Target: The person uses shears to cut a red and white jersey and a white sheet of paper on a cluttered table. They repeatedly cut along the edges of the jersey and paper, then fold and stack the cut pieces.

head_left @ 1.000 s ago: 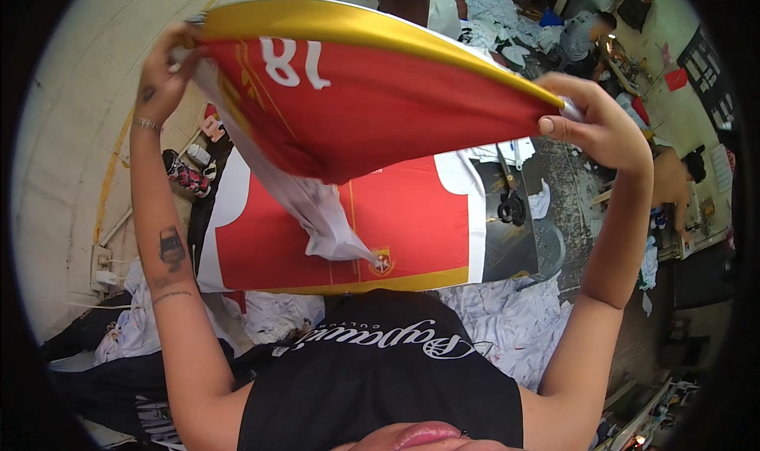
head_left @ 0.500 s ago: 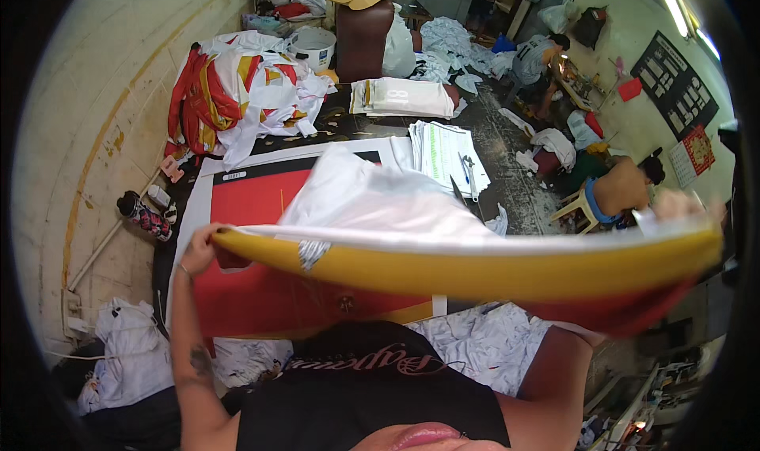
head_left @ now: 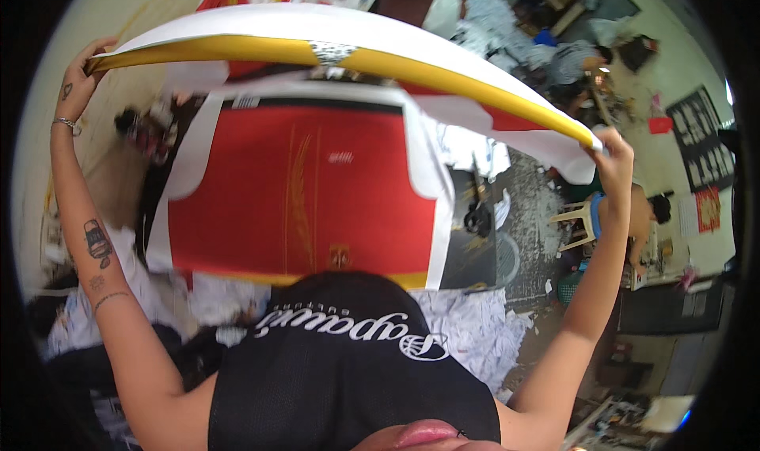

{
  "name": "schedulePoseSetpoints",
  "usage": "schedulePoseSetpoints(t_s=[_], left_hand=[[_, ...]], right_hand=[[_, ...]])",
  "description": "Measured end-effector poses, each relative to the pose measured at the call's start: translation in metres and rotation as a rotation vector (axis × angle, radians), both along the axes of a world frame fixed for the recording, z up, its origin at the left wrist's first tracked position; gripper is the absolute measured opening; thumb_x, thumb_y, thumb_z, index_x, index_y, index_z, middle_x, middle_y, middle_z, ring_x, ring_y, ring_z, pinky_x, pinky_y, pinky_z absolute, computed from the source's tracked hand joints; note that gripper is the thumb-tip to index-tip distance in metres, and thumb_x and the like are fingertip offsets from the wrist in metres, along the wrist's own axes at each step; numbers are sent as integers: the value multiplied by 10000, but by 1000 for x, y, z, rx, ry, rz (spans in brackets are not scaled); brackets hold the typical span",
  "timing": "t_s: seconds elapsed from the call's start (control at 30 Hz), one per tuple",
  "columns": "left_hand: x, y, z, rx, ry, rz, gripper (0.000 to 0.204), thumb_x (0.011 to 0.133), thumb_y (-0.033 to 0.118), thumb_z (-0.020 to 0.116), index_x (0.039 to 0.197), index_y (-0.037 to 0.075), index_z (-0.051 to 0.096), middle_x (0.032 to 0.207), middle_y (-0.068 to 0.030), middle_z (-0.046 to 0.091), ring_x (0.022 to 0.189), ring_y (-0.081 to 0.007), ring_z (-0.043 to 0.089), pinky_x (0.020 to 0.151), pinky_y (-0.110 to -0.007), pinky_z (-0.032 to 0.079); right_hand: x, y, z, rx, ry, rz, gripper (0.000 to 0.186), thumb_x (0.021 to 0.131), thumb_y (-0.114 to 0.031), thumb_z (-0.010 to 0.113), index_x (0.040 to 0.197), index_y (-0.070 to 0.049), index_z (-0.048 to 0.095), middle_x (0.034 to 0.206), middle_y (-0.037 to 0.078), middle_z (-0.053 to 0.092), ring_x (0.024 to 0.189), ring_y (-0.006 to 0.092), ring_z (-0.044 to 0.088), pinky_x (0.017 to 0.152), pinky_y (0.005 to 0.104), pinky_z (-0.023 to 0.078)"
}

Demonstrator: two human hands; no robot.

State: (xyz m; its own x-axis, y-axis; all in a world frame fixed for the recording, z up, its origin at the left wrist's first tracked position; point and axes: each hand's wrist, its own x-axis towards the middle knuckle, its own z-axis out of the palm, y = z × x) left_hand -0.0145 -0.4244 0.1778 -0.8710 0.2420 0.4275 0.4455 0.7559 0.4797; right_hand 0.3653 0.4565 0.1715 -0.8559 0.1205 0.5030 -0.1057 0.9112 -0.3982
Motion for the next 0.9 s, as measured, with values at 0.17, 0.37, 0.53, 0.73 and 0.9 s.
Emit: schedulePoseSetpoints(t_s=[0.17, 0.37, 0.53, 0.73, 0.9], left_hand=[[54, -73, -149, -169, -47, 94, 421, 868, -97, 563, 1184, 85, 773, 1115, -49, 691, 1036, -170, 635, 915, -266, 479], [108, -83, -320, 374, -616, 381, 531, 1002, 87, 411, 1404, 293, 689, 1208, -39, 685, 951, -172, 624, 805, -280, 527], [155, -72, -396, 1131, -687, 358, 482, 1003, 93, 447, 1458, 32, 596, 1320, -153, 661, 1147, -252, 671, 1086, -419, 514], [204, -79, -444, 745, -656, 585, 533, 895, 169, 782, 1398, 42, 660, 1343, -169, 681, 1196, -270, 669, 1049, -373, 519], [246, -101, -449, 306, -490, 697, 520, 845, 234, 860, 1329, 96, 728, 1364, -174, 689, 1200, -239, 670, 1048, -339, 514]], right_hand=[[14, -35, -151, 40, 2, -60, 239, 723, 60, 804, 931, -54, 773, 879, 50, 630, 895, 214, 577, 836, 332, 446], [38, -60, -319, -103, -242, -208, 379, 813, 58, 771, 1105, -177, 832, 911, 23, 526, 955, 215, 511, 890, 345, 412], [51, -91, -401, -739, -437, -192, 252, 996, -105, 690, 1235, -57, 756, 940, 47, 656, 790, 149, 602, 731, 288, 506], [86, -136, -428, -1316, -449, -464, 398, 950, -125, 771, 1283, 62, 657, 932, 28, 639, 778, 117, 643, 768, 310, 619], [118, -167, -430, -1290, -447, -499, 407, 872, -11, 823, 1216, 35, 610, 797, -32, 501, 707, 91, 579, 737, 306, 630]])
